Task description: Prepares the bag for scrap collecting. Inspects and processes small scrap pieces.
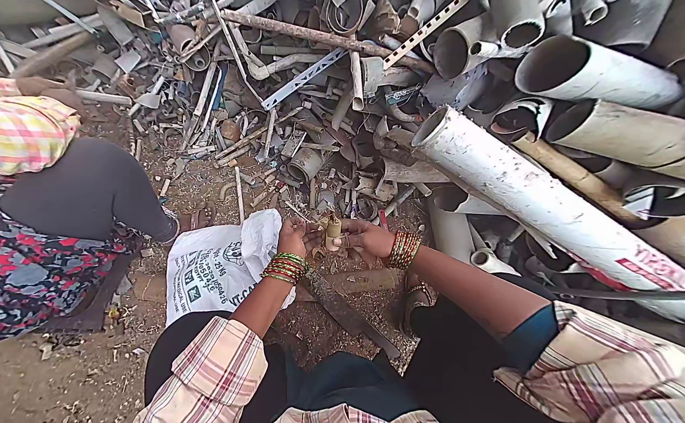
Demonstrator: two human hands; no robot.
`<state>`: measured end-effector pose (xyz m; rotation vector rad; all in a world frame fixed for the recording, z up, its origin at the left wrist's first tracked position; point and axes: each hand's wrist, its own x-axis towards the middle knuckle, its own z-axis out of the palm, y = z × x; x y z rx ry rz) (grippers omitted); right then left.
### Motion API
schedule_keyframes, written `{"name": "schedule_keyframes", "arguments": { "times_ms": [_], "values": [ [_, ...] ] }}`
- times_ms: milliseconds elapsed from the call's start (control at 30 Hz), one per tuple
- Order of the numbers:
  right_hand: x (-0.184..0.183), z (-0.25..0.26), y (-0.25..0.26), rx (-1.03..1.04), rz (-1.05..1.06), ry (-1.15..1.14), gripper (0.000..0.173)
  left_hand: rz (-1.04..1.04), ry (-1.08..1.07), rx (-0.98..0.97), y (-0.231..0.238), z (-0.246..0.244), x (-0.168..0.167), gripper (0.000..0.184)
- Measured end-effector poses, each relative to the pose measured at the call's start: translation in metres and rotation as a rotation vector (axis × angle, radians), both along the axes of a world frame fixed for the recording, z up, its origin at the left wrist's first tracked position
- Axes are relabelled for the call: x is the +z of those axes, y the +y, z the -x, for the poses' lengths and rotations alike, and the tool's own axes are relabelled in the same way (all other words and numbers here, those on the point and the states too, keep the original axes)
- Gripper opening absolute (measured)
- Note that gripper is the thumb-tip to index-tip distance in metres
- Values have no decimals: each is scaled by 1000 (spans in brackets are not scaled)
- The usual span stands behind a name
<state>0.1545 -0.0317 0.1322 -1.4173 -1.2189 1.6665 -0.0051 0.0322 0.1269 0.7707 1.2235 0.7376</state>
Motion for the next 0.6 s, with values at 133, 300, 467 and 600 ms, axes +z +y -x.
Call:
{"name": "schedule_keyframes", "arguments": {
  "times_ms": [133, 300, 467, 600],
  "values": [
    [-3, 2, 0, -65, -18, -7, 22, -261, -12, -192, -5, 4, -8, 33],
    [-1, 6, -1, -22, 30, -74, 21, -205, -37, -174, -12, 1, -6, 23],
    [1, 9, -1, 38, 54, -128, 28, -284, 59, -172, -9, 4, -6, 11],
    [-16, 21, 3, -147, 44, -163, 39, -432, 175, -181, -13, 3, -15, 11]
  ]
}}
